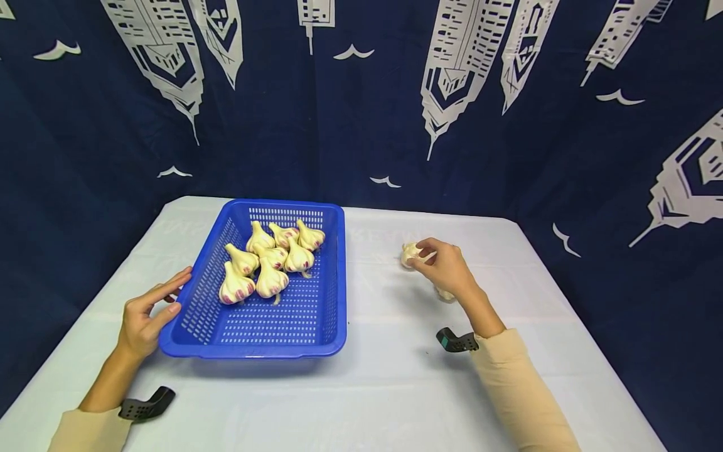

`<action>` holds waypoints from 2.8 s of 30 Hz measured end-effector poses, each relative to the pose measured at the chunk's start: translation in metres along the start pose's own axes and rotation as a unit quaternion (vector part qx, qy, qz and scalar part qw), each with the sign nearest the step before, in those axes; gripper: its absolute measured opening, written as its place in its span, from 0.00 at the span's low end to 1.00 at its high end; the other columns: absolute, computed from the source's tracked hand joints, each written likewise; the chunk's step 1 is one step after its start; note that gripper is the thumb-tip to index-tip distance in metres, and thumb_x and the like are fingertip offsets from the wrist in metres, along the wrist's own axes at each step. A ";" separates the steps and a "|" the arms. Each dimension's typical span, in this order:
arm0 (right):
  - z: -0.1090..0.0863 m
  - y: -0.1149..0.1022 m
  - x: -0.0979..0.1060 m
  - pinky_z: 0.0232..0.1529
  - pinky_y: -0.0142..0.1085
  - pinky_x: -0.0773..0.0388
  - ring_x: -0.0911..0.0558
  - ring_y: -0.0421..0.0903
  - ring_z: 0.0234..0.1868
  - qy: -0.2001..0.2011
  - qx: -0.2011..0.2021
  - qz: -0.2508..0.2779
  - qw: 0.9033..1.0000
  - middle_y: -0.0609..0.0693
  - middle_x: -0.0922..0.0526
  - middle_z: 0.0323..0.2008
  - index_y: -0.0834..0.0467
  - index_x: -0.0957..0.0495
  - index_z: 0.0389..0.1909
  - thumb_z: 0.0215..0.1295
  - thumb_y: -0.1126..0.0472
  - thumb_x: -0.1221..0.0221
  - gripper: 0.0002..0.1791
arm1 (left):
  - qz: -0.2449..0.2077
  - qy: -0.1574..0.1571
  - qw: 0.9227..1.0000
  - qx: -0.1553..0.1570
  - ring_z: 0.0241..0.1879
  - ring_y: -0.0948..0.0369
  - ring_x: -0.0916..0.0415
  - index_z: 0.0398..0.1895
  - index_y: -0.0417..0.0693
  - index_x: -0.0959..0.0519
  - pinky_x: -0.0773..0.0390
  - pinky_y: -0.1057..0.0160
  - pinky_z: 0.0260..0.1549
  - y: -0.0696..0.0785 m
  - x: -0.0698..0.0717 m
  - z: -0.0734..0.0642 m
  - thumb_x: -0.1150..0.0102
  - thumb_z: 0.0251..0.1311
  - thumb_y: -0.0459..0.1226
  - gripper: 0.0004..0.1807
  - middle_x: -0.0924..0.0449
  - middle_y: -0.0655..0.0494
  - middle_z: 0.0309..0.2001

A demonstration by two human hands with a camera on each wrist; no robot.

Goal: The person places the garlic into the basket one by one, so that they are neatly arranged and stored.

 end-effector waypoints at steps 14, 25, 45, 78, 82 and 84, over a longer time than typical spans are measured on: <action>-0.007 0.052 0.016 0.39 0.51 0.22 0.18 0.62 0.44 -0.007 -0.094 -0.079 0.992 0.69 0.20 0.47 0.69 0.25 0.55 0.66 0.51 0.39 0.27 | -0.001 -0.003 1.000 -0.007 0.42 0.71 0.25 0.55 0.28 0.21 0.30 0.73 0.40 0.004 0.000 0.000 0.45 0.48 0.22 0.25 0.23 0.52 0.62; -0.016 0.082 0.017 0.36 0.51 0.24 0.21 0.63 0.43 -0.023 -0.133 -0.116 0.984 0.70 0.21 0.47 0.71 0.28 0.57 0.65 0.52 0.40 0.29 | 0.006 -0.001 1.000 -0.012 0.43 0.73 0.25 0.54 0.28 0.21 0.30 0.73 0.39 0.002 0.000 -0.001 0.45 0.48 0.22 0.25 0.24 0.55 0.62; -0.028 0.106 -0.011 0.34 0.48 0.25 0.19 0.58 0.37 -0.102 -0.197 -0.108 0.969 0.69 0.20 0.48 0.68 0.29 0.60 0.65 0.43 0.42 0.35 | 0.002 -0.002 1.000 -0.008 0.43 0.73 0.25 0.54 0.28 0.21 0.31 0.73 0.39 0.000 0.000 -0.001 0.45 0.48 0.22 0.25 0.24 0.54 0.62; -0.028 0.055 -0.002 0.50 0.61 0.29 0.23 0.66 0.51 -0.015 -0.041 -0.078 0.996 0.68 0.23 0.51 0.68 0.25 0.59 0.57 0.54 0.34 0.32 | -0.015 -0.009 1.000 0.013 0.43 0.72 0.24 0.56 0.28 0.22 0.30 0.72 0.40 -0.002 0.000 -0.001 0.47 0.50 0.22 0.25 0.24 0.51 0.62; -0.026 0.042 -0.003 0.50 0.60 0.27 0.23 0.65 0.51 -0.017 -0.027 -0.076 0.997 0.66 0.24 0.51 0.67 0.24 0.59 0.55 0.55 0.33 0.32 | -0.011 -0.007 1.000 0.001 0.43 0.72 0.24 0.55 0.28 0.22 0.30 0.72 0.39 0.000 -0.001 0.000 0.46 0.49 0.22 0.25 0.24 0.51 0.62; -0.024 0.036 -0.004 0.51 0.60 0.27 0.23 0.65 0.52 -0.020 -0.017 -0.076 0.997 0.67 0.25 0.52 0.69 0.24 0.58 0.55 0.56 0.33 0.31 | -0.009 -0.006 1.000 -0.004 0.43 0.72 0.24 0.55 0.28 0.22 0.30 0.72 0.39 0.001 -0.001 0.000 0.46 0.49 0.22 0.25 0.24 0.51 0.62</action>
Point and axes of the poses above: each hand's wrist, its own z-axis towards the middle knuckle, its own x-axis out of the back of the hand, y = z × x, the point moved 10 cm from there along z, towards the middle knuckle
